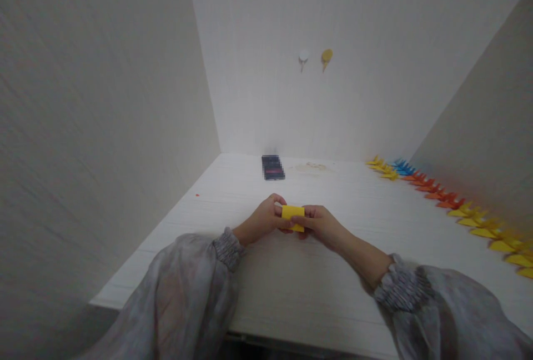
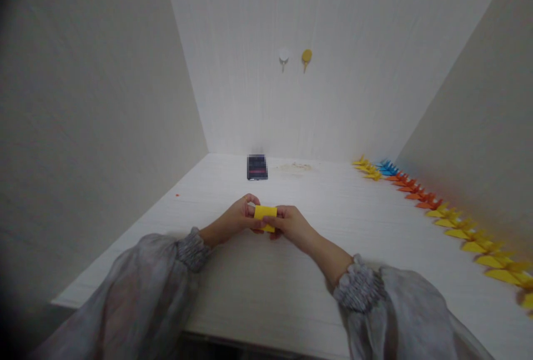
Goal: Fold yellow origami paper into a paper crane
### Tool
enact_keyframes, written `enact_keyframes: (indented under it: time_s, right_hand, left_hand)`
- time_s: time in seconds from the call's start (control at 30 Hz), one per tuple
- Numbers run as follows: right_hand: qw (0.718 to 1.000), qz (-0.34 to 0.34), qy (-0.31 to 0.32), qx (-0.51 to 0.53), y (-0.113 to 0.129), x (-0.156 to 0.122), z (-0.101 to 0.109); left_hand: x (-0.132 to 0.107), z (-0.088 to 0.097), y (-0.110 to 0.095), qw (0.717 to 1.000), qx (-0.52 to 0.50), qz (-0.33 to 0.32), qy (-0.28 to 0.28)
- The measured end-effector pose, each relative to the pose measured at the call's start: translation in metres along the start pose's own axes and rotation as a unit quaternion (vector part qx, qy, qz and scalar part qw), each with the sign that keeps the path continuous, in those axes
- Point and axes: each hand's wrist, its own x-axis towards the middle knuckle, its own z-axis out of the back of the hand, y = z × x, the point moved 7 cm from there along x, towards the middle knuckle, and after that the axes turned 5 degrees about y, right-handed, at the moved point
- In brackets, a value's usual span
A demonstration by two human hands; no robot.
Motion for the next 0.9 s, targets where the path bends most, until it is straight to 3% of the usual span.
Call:
enact_keyframes:
  time_s: [0.27,0.7,0.9]
  right_hand:
    - [0.997,0.008,-0.026,0.07,-0.001,-0.002,0.01]
    - [0.997,0.003,-0.031,0.07,-0.003,-0.003,0.019]
    - [0.997,0.01,-0.037,0.068,-0.002,-0.004,0.021]
  left_hand:
    - [-0.002,-0.002,0.004,0.998,-0.04,0.006,0.041]
    - [-0.007,-0.005,0.006,0.993,-0.06,0.021,0.1]
    - [-0.007,-0.001,0.008,0.996,-0.038,0.038,0.075]
